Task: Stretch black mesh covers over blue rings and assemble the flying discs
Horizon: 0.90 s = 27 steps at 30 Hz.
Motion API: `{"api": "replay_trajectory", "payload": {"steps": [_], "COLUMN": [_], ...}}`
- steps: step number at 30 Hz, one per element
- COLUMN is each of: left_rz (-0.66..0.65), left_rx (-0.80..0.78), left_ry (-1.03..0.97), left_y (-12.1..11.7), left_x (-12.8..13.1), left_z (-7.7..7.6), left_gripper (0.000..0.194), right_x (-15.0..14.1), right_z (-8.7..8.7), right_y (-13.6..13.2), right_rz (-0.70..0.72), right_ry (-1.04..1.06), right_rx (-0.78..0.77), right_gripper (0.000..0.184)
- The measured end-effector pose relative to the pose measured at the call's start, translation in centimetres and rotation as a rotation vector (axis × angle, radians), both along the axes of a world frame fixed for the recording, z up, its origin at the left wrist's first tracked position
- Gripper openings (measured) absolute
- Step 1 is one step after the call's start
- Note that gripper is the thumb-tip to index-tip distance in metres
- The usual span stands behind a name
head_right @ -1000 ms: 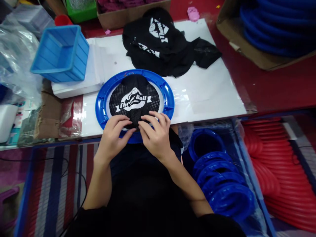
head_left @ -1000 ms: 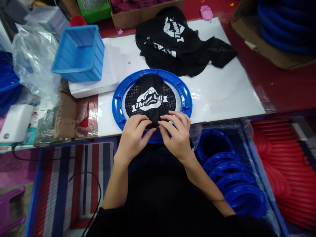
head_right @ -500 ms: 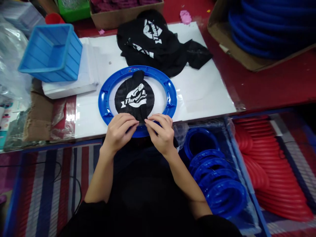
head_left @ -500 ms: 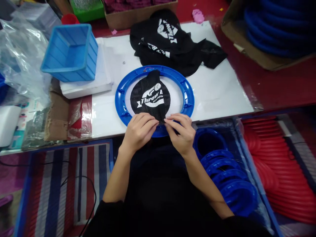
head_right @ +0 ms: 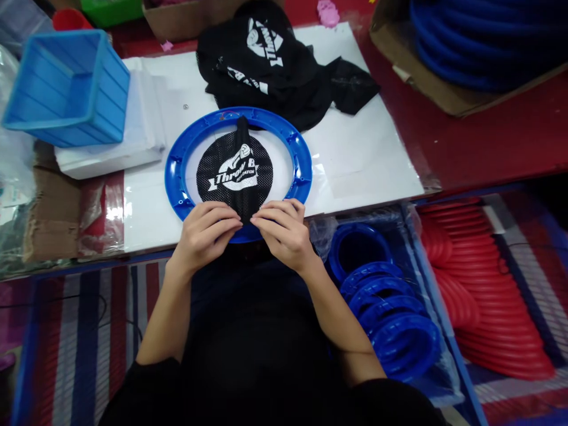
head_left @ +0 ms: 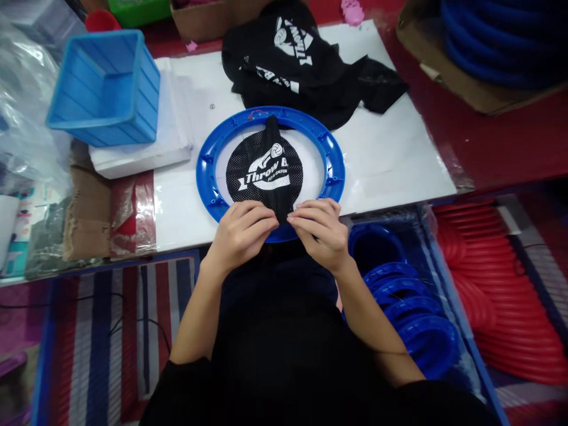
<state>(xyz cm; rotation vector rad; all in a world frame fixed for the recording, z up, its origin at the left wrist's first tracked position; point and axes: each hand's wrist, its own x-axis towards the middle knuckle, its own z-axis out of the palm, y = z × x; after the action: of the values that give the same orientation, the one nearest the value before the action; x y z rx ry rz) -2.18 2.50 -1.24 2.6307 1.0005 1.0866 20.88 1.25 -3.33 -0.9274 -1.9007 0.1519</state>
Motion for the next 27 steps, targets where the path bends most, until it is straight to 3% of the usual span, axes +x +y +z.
{"api": "replay_trajectory", "payload": {"steps": [12,20,27], "left_rz": [-0.015,-0.046,-0.041], "left_rx": [-0.026,-0.025,-0.009], "left_ry": [0.038,0.07,0.042], "left_y": [0.1,0.1,0.2], "left_x": [-0.5,-0.5,-0.6], "left_z": [0.3,0.5,0.3], "left_gripper": [0.02,0.024,0.021], "right_x": [1.4,2.4,2.6], "right_z": [2.0,1.7,1.2], "right_y": [0.3,1.2,1.5], "right_rz": [0.113,0.269,0.273], "right_ry": [-0.251,-0.268,-0.192], "right_rx": [-0.072,0.003,-0.035], "right_gripper": [0.03,0.037,0.036]}}
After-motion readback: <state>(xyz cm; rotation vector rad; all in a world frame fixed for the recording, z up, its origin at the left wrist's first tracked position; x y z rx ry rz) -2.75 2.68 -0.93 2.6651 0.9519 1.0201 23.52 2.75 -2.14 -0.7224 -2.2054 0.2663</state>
